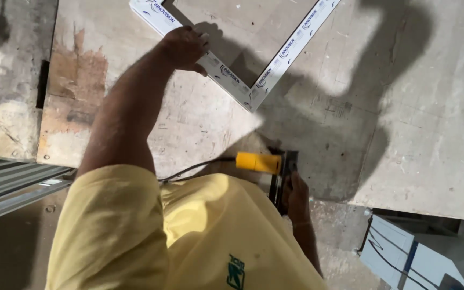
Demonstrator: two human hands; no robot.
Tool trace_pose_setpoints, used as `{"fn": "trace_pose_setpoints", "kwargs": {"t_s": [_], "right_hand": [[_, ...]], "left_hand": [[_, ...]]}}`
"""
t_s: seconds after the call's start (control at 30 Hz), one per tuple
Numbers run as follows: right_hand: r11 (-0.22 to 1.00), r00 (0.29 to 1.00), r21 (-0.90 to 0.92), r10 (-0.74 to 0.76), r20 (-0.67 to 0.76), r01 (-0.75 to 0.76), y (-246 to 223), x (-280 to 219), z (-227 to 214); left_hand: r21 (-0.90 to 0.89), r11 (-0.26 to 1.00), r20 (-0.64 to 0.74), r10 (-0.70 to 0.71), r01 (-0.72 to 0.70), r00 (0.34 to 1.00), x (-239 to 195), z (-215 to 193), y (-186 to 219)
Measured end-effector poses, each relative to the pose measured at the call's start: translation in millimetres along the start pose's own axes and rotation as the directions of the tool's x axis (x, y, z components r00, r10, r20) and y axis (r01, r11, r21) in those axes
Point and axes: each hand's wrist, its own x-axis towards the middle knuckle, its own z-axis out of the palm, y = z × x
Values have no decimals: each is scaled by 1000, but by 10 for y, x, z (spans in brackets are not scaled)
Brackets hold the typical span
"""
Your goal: Using a pneumatic staple gun to join sections of white window frame material at the corners.
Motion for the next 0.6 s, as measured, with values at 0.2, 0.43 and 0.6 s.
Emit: {"fn": "trace_pose_setpoints", "kwargs": {"t_s": [0.2,0.43,0.6], "right_hand": [[986,984,111,135,-114,-122,73,-225,34],[979,984,170,133,-117,-112,152,-258,23],[996,999,86,14,-40,-10,154,-247,-38]], "left_hand": [[150,983,-412,-31,102,910,95,782,734],[-513,768,459,-132,384,878,-172,-681,2304],[-696,521,460,-204,494,864,364,-1242,2440]]}}
